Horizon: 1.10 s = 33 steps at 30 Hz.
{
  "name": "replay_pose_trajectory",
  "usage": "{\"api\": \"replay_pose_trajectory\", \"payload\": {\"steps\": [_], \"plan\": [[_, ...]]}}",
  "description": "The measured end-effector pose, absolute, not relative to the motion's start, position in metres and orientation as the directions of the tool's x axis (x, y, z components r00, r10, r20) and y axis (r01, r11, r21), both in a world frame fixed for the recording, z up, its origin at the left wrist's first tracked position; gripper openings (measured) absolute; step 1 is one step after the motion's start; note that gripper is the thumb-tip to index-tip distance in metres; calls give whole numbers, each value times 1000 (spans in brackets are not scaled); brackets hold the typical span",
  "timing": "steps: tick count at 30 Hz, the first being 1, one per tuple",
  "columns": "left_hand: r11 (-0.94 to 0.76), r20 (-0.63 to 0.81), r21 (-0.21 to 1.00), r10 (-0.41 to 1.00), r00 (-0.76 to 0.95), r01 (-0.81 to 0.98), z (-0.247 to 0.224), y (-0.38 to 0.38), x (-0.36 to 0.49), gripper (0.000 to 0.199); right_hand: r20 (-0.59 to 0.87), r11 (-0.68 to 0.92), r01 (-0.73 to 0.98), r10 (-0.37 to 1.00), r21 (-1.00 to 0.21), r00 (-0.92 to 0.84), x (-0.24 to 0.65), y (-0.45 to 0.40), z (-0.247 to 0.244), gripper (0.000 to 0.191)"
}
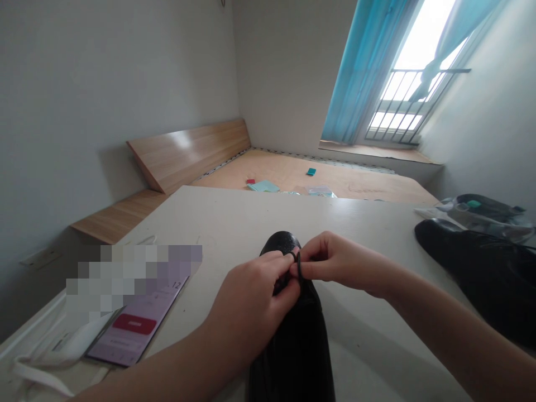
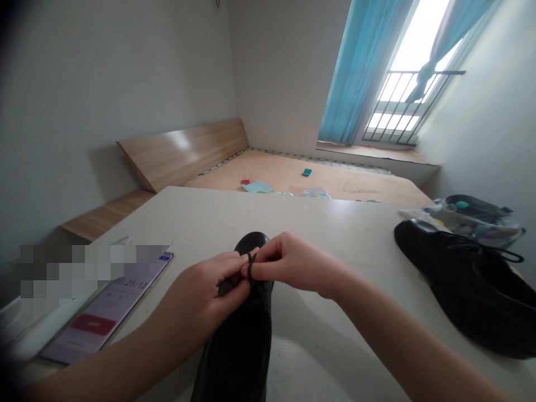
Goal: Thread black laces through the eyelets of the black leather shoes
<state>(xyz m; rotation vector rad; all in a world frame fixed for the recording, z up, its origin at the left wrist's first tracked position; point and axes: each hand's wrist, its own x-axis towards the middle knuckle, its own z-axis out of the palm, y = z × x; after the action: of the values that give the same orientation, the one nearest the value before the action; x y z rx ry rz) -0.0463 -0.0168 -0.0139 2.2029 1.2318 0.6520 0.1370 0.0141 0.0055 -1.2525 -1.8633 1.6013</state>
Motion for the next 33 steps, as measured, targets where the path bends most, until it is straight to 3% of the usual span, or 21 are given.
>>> {"api": "replay_pose_trajectory", "payload": {"steps": [9, 17, 22, 26, 33], "plan": [[-561, 387, 745, 804, 450, 361, -27, -11, -46, 14, -307, -162, 327, 832, -931, -462, 142, 10, -7, 24], [-417, 255, 796, 888, 382, 439, -23, -9, -49, 5, -288, -117, 385, 860, -915, -422, 138, 7, -4, 20], [-411, 218, 753, 892, 395, 514, -18, -11, -50, 3, -284, -82, 413, 844, -907, -455, 136, 7, 1, 15], [-424, 219, 714, 891, 398, 557, -15, -11, -52, 6, -269, -48, 421, 833, -906, -484, 137, 7, 3, 14], [-354, 165, 776, 913, 374, 522, -11, -8, -58, 12, -160, 62, 437, 877, -897, -453, 137, 5, 2, 14]]}}
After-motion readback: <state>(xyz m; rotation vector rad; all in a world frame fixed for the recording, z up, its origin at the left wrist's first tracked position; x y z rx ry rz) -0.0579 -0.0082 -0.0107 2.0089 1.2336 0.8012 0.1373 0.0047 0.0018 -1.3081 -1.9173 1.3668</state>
